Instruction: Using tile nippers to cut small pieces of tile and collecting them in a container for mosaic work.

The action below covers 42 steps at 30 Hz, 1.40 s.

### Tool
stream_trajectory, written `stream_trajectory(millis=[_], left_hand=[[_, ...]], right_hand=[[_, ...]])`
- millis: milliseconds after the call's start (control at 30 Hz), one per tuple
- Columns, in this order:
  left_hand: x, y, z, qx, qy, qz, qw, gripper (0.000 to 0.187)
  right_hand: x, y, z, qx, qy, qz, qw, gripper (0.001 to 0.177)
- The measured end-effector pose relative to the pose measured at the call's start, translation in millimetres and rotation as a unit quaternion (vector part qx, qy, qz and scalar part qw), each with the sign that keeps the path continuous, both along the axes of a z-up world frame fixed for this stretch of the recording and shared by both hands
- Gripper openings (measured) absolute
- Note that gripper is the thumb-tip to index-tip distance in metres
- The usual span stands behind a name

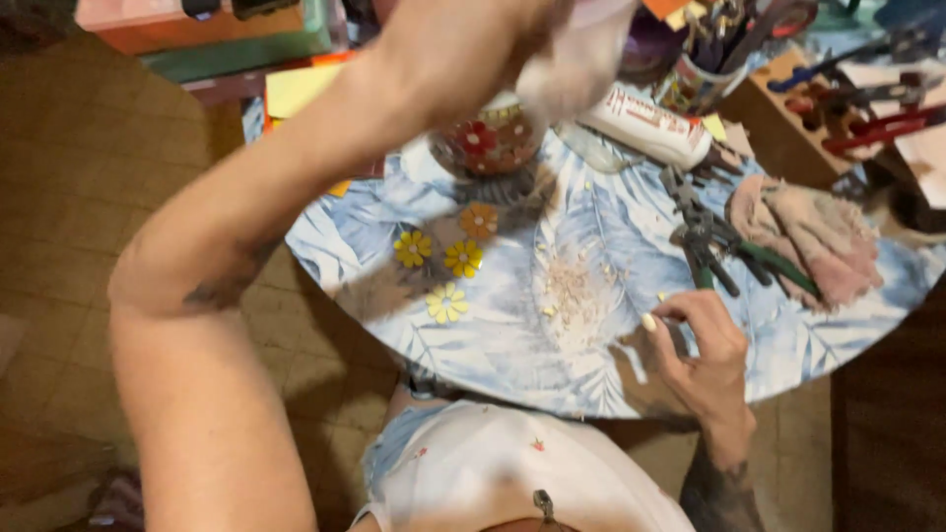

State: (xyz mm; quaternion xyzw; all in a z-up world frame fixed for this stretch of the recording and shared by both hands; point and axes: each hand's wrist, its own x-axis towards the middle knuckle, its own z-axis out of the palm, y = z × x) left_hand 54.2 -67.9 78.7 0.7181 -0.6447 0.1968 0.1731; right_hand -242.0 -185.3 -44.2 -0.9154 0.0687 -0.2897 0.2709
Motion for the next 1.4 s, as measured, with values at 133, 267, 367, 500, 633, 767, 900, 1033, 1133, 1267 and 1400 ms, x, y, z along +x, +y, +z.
stream_trajectory(millis=[133, 267, 367, 500, 633, 767, 900, 1033, 1133, 1267, 1400], left_hand=[[-65.4, 37.3, -40.6, -0.032, 0.028, -0.134, 0.99, 0.007], [-120.5, 74.2, -57.7, -0.067, -0.02, -0.09, 0.994, 0.012], [-135.7, 90.3, -98.0, -0.09, -0.078, -0.094, 0.988, 0.014], [-145.5, 94.5, -120.1, -0.134, -0.117, -0.134, 0.975, 0.016], [-147.0, 97.5, -135.7, -0.145, -0.137, -0.132, 0.971, 0.015], [-147.6, 98.8, -139.0, -0.159, -0.138, -0.131, 0.969, 0.015], [-148.5, 99.4, -138.6, -0.158, -0.136, -0.126, 0.97, 0.015], [-149.2, 99.3, -138.5, -0.146, -0.122, -0.131, 0.973, 0.014], [-148.3, 99.1, -136.9, -0.138, -0.12, -0.131, 0.974, 0.013], [-148.8, 100.7, -137.7, -0.139, -0.119, -0.124, 0.975, 0.013], [-146.0, 103.7, -127.7, -0.112, -0.14, -0.116, 0.977, 0.015]], right_hand=[[1.3, 6.9, -8.9, 0.043, -0.012, 0.007, 0.999, 0.008], [1.9, 14.6, -10.3, 0.065, -0.013, 0.019, 0.998, 0.012], [0.1, 17.5, -12.8, 0.06, -0.014, 0.025, 0.998, 0.014], [-0.8, 19.3, -9.9, 0.049, -0.015, 0.028, 0.998, 0.011], [0.2, 20.6, -4.3, 0.022, -0.021, 0.039, 0.999, 0.009], [1.1, 23.0, 4.4, 0.002, -0.028, 0.039, 0.999, 0.008], [5.8, 26.7, 15.1, -0.013, -0.025, 0.04, 0.999, 0.007], [18.3, 31.8, 29.3, -0.079, -0.041, 0.067, 0.994, 0.009], [28.1, 26.4, 30.6, -0.111, -0.049, 0.09, 0.989, 0.012], [34.3, 17.5, 42.3, -0.136, -0.043, 0.1, 0.985, 0.012], [37.4, 24.6, 58.4, -0.193, 0.019, 0.137, 0.971, 0.012]])
